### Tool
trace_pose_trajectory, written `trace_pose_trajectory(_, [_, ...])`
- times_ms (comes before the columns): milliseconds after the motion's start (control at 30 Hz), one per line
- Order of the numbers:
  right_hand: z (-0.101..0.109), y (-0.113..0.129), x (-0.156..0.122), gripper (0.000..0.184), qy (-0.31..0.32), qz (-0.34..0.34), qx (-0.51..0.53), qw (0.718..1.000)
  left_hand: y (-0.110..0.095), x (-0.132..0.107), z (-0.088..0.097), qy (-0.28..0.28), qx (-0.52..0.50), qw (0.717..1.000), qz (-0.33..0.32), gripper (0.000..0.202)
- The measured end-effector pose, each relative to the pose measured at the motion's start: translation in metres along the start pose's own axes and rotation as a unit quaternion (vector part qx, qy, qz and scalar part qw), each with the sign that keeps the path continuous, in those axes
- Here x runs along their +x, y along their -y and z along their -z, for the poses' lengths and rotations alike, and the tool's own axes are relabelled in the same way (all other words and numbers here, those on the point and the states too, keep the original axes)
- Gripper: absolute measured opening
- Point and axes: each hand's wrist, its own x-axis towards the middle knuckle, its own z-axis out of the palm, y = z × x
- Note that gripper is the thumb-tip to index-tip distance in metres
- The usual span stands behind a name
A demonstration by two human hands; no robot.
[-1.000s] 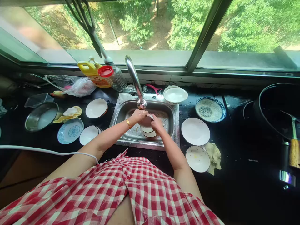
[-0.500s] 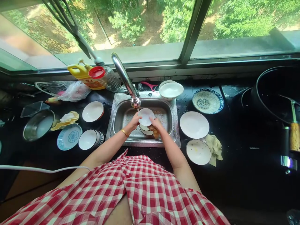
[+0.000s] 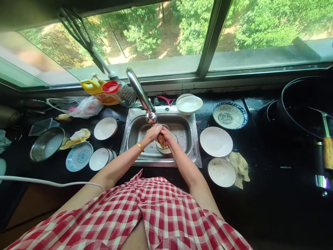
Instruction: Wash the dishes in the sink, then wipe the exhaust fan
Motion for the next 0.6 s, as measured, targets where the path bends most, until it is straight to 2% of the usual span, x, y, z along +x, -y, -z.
trace_pose_trajectory(67, [0.002,0.0,-0.003,0.019,0.053,0.022,-0.062,0.996,0.005,0.0,0.009,0.012,0.016,0.999,-0.034,0.043])
trace_pose_trajectory(100, [0.004,-0.002,-0.003,0.016,0.071,0.034,-0.129,0.989,0.007,0.0,0.012,0.019,0.026,0.999,-0.04,0.044])
trace_pose_trajectory(133, [0.005,-0.004,-0.004,0.013,0.084,0.047,-0.215,0.972,0.008,0.0,0.013,0.022,0.035,0.998,-0.04,0.044])
trace_pose_trajectory(200, [0.008,-0.008,-0.002,0.009,0.084,0.08,-0.404,0.907,0.01,0.001,0.012,0.018,0.038,0.999,-0.014,0.045])
trace_pose_trajectory(267, [0.014,-0.007,0.002,0.011,0.046,0.112,-0.547,0.828,0.013,0.003,0.008,0.009,-0.016,0.999,0.038,0.044])
trace_pose_trajectory(300, [0.019,-0.004,0.005,0.015,0.008,0.127,-0.586,0.801,0.015,0.004,0.006,0.01,-0.066,0.995,0.071,0.044])
trace_pose_trajectory(333, [0.025,0.0,0.008,0.02,-0.036,0.137,-0.602,0.785,0.018,0.006,0.003,0.016,-0.125,0.986,0.106,0.046])
trace_pose_trajectory(367, [0.031,0.006,0.012,0.025,-0.083,0.139,-0.601,0.783,0.022,0.007,0.0,0.025,-0.186,0.973,0.138,0.048])
trace_pose_trajectory(400, [0.038,0.012,0.015,0.029,-0.131,0.135,-0.579,0.793,0.025,0.008,-0.002,0.035,-0.24,0.956,0.163,0.051])
trace_pose_trajectory(433, [0.045,0.018,0.017,0.03,-0.177,0.125,-0.537,0.815,0.028,0.009,-0.005,0.041,-0.283,0.941,0.182,0.051])
trace_pose_trajectory(500, [0.055,0.024,0.017,0.03,-0.229,0.087,-0.4,0.883,0.031,0.007,-0.011,0.038,-0.339,0.919,0.2,0.049])
trace_pose_trajectory(567, [0.058,0.023,0.01,0.035,-0.206,0.036,-0.239,0.948,0.028,0.005,-0.018,0.026,-0.382,0.905,0.185,0.046])
trace_pose_trajectory(600, [0.056,0.019,0.005,0.038,-0.174,0.018,-0.174,0.969,0.025,0.004,-0.021,0.022,-0.4,0.9,0.17,0.046])
